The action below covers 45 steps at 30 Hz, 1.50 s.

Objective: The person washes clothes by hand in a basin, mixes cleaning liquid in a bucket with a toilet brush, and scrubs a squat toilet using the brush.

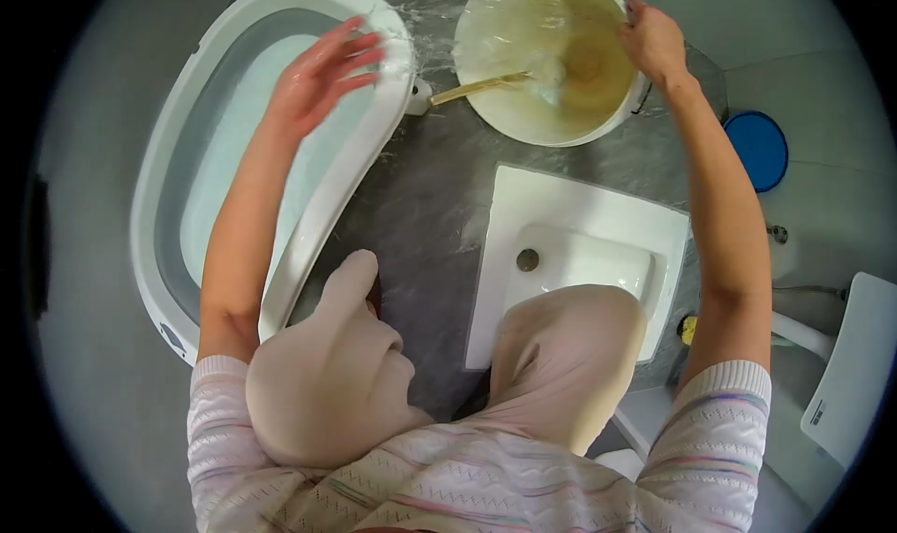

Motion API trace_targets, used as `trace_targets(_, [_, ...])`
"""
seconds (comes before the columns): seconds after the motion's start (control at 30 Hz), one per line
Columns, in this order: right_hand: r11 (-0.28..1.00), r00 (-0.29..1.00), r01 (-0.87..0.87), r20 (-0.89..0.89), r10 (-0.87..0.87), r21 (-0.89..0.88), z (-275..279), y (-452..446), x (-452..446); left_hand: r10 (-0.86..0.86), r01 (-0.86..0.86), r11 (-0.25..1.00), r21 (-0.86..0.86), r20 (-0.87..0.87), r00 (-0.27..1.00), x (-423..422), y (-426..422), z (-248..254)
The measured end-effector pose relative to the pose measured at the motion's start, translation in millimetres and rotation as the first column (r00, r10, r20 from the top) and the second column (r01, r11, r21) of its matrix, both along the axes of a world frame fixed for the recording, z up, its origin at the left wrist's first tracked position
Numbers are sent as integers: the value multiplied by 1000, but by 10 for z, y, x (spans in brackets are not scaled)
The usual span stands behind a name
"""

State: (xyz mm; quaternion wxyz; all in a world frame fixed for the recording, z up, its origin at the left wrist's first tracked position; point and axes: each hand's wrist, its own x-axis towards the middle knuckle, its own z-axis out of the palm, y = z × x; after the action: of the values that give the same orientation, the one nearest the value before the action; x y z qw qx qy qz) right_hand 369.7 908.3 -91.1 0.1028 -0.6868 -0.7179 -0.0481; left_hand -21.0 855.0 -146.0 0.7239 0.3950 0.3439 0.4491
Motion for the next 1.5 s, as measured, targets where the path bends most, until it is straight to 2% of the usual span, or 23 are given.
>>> trace_targets(0.07, [1000, 999, -16, 34, 17, -22, 27, 30, -104, 307, -347, 938, -21, -420, 854, -560, 11, -380])
trace_targets(0.17, [1000, 1000, 17, 11, -17, -1, 23, 40, -15, 360, -524, 835, 171, -888, 285, -1551, -391, -1257])
trace_targets(0.2, [1000, 1000, 27, 0, -27, 13, 52, 23, -46, 348, -491, 840, 230, -923, 163, -2538, -489, -2324])
trace_targets(0.23, [1000, 1000, 31, -4, -31, 6, 44, 10, -49, 285, -661, 740, -125, -831, 477, -2883, -670, -2494])
trace_targets(0.3, [999, 999, 44, -23, -44, 6, 55, -26, -139, 428, -854, 505, -123, -824, 372, -2928, -860, -2861])
trace_targets(0.33, [998, 998, 58, -38, -58, 0, 43, -20, -176, 441, -900, 408, -152, -831, 340, -2492, -800, -2429])
trace_targets(0.37, [997, 996, 71, -46, -72, -3, 39, -39, -206, 576, -799, 406, -444, -554, 601, -2255, -662, -2219])
trace_targets(0.4, [997, 995, 80, -51, -80, -9, 18, -34, -216, 591, -523, 632, -572, -82, 803, -2119, -479, -2191])
trace_targets(0.5, [993, 994, 104, -3, -105, -49, 11, -128, -373, 155, 4, 918, -397, 368, 917, -750, -54, -793])
trace_targets(0.57, [994, 995, 97, -2, -97, -47, 31, -193, -424, -160, 237, 961, -145, 408, 899, -108, -15, -176])
trace_targets(0.67, [996, 995, 91, -41, -91, -10, 9, -185, -413, -105, 129, 988, -83, 242, 964, -98, 52, -82])
trace_targets(0.7, [995, 995, 94, -42, -94, -16, -3, -168, -419, 78, -81, 994, -72, -36, 996, -240, 46, -156])
trace_targets(0.77, [994, 994, 106, -38, -107, -21, -23, -141, -404, 334, -395, 919, 15, -562, 756, -779, -20, -622])
trace_targets(0.83, [992, 992, 124, -22, -124, -19, -31, -121, -368, 396, -509, 831, 224, -881, 259, -1947, -89, -1757])
trace_targets(0.9, [996, 996, 80, 48, -81, 31, -66, -55, -237, 151, -549, 767, 333, -924, -350, -2460, -543, -1954])
trace_targets(0.93, [997, 995, 52, 85, -56, 53, -68, -49, -200, -70, -662, 689, 296, -882, -467, -2454, -718, -1869])
trace_targets(1.03, [989, 992, 129, -5, -129, 71, 31, -147, -354, 577, -899, 436, -42, -754, 315, -3308, -889, -2975])
trace_targets(1.1, [990, 997, 76, 2, -77, 117, -12, -122, -318, 697, -786, 478, -393, -375, 611, -2623, -591, -2406])
trace_targets(1.13, [989, 999, 50, 8, -52, 141, -24, -100, -303, 221, -189, 955, -230, 123, 967, -2455, -408, -2289])
trace_targets(1.2, [992, 997, 73, 13, -75, 107, -5, -100, -329, 296, -161, 856, -492, 211, 932, -1209, 16, -1162])
trace_targets(1.3, [995, 995, 101, -7, -101, 0, 42, -134, -356, -102, 158, 960, -229, 239, 966, -14, 276, -143])
trace_targets(1.4, [995, 994, 99, -43, -101, -31, 4, -118, -273, -184, 162, 980, -119, -199, 963, 509, 616, -18])
trace_targets(1.5, [996, 994, 89, -60, -89, 5, -41, -166, -151, -204, 165, 979, -121, -634, 746, 749, 902, -275])
